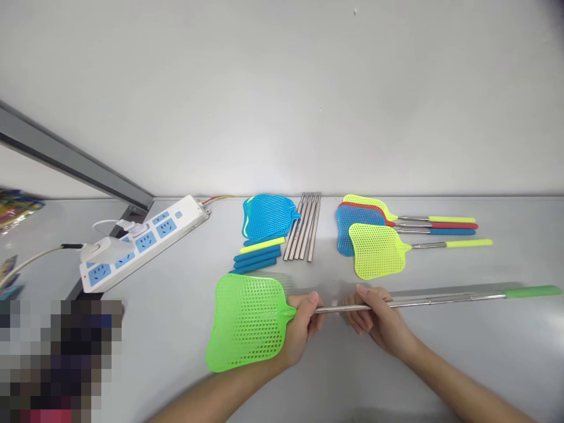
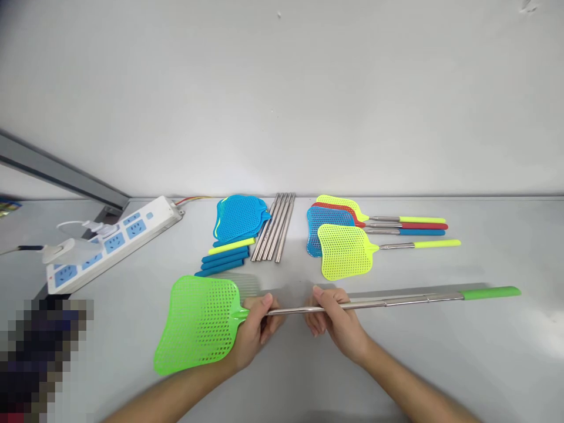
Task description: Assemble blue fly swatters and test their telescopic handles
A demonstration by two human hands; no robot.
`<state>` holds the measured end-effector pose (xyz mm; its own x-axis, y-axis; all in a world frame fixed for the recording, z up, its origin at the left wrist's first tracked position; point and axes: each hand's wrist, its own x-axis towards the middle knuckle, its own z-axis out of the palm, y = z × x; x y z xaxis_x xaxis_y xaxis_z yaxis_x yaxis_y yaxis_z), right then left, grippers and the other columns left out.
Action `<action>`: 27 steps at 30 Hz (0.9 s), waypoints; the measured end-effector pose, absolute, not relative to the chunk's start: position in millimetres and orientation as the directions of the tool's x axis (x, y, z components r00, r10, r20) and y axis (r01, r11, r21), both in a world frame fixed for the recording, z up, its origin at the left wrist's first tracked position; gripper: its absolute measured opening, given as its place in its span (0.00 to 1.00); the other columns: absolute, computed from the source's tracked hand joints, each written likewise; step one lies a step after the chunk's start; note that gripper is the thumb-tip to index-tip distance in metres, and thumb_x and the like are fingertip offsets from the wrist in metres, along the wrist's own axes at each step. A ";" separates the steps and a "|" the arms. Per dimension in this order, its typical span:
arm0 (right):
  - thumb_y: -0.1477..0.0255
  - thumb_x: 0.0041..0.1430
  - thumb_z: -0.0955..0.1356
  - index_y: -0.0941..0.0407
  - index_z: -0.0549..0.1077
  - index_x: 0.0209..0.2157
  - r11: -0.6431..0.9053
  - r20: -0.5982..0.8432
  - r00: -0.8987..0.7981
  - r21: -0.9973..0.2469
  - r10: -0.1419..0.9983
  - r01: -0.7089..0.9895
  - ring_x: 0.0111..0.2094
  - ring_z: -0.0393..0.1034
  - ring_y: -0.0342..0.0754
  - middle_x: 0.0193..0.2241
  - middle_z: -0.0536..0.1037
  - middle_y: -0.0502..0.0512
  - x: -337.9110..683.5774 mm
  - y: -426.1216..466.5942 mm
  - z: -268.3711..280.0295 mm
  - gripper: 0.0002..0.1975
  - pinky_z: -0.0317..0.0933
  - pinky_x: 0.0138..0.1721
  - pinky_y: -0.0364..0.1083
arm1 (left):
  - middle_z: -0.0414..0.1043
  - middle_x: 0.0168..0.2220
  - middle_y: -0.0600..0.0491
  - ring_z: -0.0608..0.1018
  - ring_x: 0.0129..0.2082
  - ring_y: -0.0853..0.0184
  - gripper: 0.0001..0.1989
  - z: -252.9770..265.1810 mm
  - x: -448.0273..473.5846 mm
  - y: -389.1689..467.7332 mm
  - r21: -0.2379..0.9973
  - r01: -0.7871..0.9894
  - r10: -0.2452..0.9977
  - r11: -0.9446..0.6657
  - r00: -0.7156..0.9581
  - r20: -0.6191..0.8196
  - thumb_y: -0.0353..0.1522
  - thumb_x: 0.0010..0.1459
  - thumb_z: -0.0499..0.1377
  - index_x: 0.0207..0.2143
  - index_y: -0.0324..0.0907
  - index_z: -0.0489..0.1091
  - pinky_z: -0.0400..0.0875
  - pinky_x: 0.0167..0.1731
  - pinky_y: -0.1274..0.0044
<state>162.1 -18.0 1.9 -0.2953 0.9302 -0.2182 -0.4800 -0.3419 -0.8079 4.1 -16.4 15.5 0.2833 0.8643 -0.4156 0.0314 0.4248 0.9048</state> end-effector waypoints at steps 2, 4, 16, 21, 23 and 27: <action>0.70 0.59 0.56 0.57 0.56 0.09 -0.338 -0.213 -0.304 -0.823 0.929 -0.457 0.14 0.55 0.41 0.08 0.55 0.47 162.1 -19.6 1.8 0.25 0.47 0.19 0.44 | 0.47 0.09 0.59 0.54 0.12 0.75 0.25 24.0 4.4 -14.3 0.902 0.171 0.818 0.397 0.379 -0.432 0.44 0.56 0.42 0.12 0.40 0.55 0.48 0.14 0.80; 0.69 0.59 0.55 0.57 0.54 0.09 -0.337 -0.201 -0.333 -0.842 0.921 -0.422 0.15 0.55 0.41 0.09 0.55 0.48 163.0 -22.2 1.5 0.25 0.48 0.20 0.44 | 0.47 0.09 0.59 0.54 0.12 0.75 0.26 31.3 4.2 -12.7 0.910 0.251 0.789 0.331 0.456 -0.412 0.44 0.56 0.39 0.12 0.40 0.54 0.49 0.15 0.80; 0.63 0.60 0.51 0.56 0.54 0.13 -0.303 -0.196 -0.520 -0.944 0.831 -0.130 0.19 0.56 0.42 0.13 0.57 0.49 164.1 -28.7 9.2 0.24 0.53 0.25 0.44 | 0.47 0.09 0.58 0.55 0.13 0.75 0.26 40.3 4.2 -16.6 0.876 0.429 0.718 0.222 0.536 -0.444 0.40 0.58 0.36 0.09 0.41 0.51 0.53 0.18 0.80; 0.63 0.61 0.49 0.56 0.57 0.15 -0.290 -0.234 -0.560 -0.957 0.795 -0.011 0.21 0.57 0.42 0.15 0.59 0.49 164.3 -28.6 16.0 0.24 0.54 0.26 0.43 | 0.47 0.09 0.58 0.54 0.12 0.75 0.26 44.7 5.7 -14.6 0.886 0.405 0.711 0.226 0.553 -0.435 0.39 0.58 0.37 0.09 0.41 0.49 0.53 0.17 0.80; 0.62 0.61 0.49 0.56 0.57 0.15 -0.288 -0.235 -0.547 -0.958 0.804 -0.012 0.21 0.57 0.42 0.15 0.59 0.49 163.2 -28.3 14.3 0.24 0.54 0.26 0.43 | 0.46 0.08 0.58 0.54 0.11 0.75 0.27 44.0 5.7 -11.9 0.893 0.384 0.700 0.235 0.571 -0.429 0.40 0.58 0.37 0.08 0.41 0.50 0.52 0.16 0.80; 0.62 0.60 0.52 0.57 0.57 0.13 -0.269 -0.215 -0.491 -0.962 0.844 -0.042 0.19 0.56 0.41 0.13 0.57 0.48 161.2 -27.1 5.7 0.25 0.51 0.23 0.43 | 0.45 0.07 0.58 0.53 0.11 0.75 0.28 32.5 4.6 -10.6 0.913 0.308 0.724 0.269 0.560 -0.403 0.44 0.57 0.37 0.09 0.41 0.51 0.49 0.15 0.79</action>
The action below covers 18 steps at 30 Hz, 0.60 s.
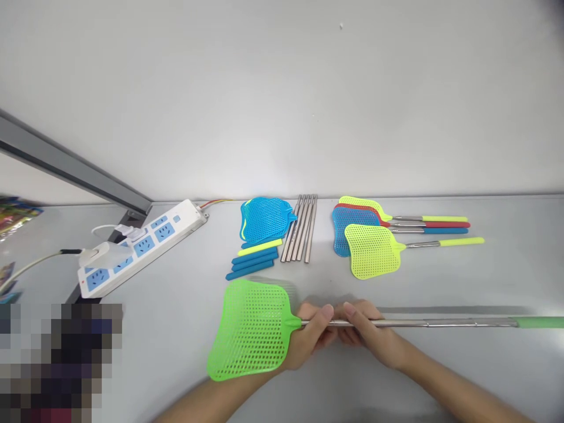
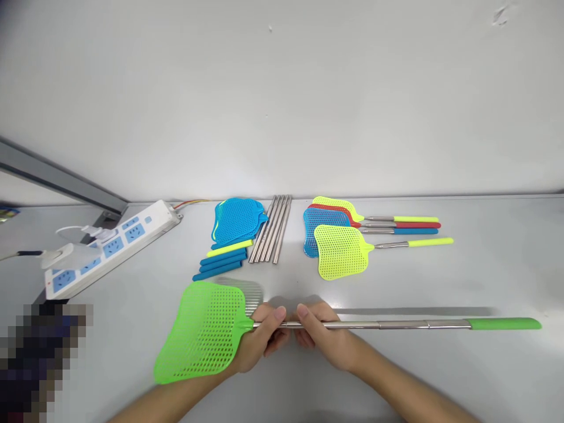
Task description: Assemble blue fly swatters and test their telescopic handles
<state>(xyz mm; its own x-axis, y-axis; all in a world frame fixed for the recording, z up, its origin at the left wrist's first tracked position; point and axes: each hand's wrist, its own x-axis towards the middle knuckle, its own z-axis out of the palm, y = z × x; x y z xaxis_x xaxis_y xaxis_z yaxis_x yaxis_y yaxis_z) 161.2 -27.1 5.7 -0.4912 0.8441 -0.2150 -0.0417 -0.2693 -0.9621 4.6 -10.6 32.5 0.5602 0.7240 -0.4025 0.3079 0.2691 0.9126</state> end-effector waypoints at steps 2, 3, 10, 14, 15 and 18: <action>0.63 0.59 0.54 0.57 0.57 0.12 -0.266 -0.207 -0.471 -0.962 0.857 -0.061 0.18 0.55 0.40 0.12 0.57 0.48 161.4 -26.0 2.4 0.25 0.50 0.22 0.42 | 0.45 0.08 0.59 0.54 0.11 0.75 0.28 24.1 3.8 -13.0 0.923 0.243 0.767 0.298 0.514 -0.384 0.46 0.56 0.38 0.10 0.41 0.51 0.48 0.15 0.79; 0.63 0.59 0.55 0.57 0.57 0.11 -0.276 -0.210 -0.463 -0.958 0.861 -0.078 0.17 0.54 0.40 0.11 0.57 0.48 161.9 -25.4 1.3 0.24 0.49 0.21 0.42 | 0.45 0.08 0.59 0.53 0.11 0.75 0.28 20.4 3.5 -14.5 0.930 0.204 0.795 0.306 0.483 -0.367 0.48 0.55 0.38 0.10 0.41 0.52 0.48 0.14 0.79; 0.65 0.57 0.59 0.56 0.54 0.10 -0.319 -0.206 -0.371 -0.907 0.905 -0.275 0.16 0.53 0.41 0.10 0.53 0.47 163.7 -21.3 0.3 0.24 0.48 0.20 0.43 | 0.43 0.09 0.59 0.52 0.12 0.76 0.28 18.5 2.9 -19.3 0.926 0.274 0.906 0.258 0.265 -0.331 0.47 0.56 0.40 0.09 0.40 0.48 0.46 0.17 0.78; 0.66 0.57 0.59 0.57 0.55 0.09 -0.320 -0.197 -0.336 -0.874 0.921 -0.366 0.16 0.55 0.41 0.09 0.54 0.47 163.1 -20.5 1.3 0.24 0.48 0.20 0.44 | 0.43 0.09 0.59 0.52 0.13 0.76 0.27 11.8 0.7 -21.0 0.932 0.254 0.904 0.258 0.277 -0.326 0.46 0.56 0.41 0.10 0.40 0.48 0.47 0.17 0.78; 0.66 0.57 0.59 0.57 0.55 0.09 -0.315 -0.188 -0.328 -0.862 0.926 -0.396 0.15 0.55 0.41 0.09 0.54 0.47 163.0 -20.2 1.5 0.24 0.47 0.21 0.44 | 0.43 0.10 0.59 0.52 0.13 0.76 0.27 8.3 0.3 -21.5 0.935 0.228 0.907 0.271 0.264 -0.327 0.45 0.57 0.41 0.10 0.40 0.48 0.46 0.17 0.78; 0.67 0.58 0.57 0.57 0.56 0.08 -0.306 -0.176 -0.295 -0.820 0.939 -0.484 0.14 0.55 0.42 0.08 0.53 0.47 162.4 -18.7 2.2 0.25 0.47 0.21 0.44 | 0.43 0.10 0.59 0.51 0.13 0.76 0.27 -0.7 0.8 -21.7 0.941 0.127 0.917 0.315 0.214 -0.336 0.45 0.57 0.40 0.11 0.40 0.47 0.45 0.16 0.78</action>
<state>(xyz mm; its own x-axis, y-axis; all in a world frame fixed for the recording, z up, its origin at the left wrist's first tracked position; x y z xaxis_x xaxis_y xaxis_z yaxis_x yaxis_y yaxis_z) 162.4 -18.7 2.2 -0.2952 0.9391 -0.1760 -0.4841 -0.3058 -0.8199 0.8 -21.7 -0.7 0.2142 0.9173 -0.3356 0.1265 0.3147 0.9407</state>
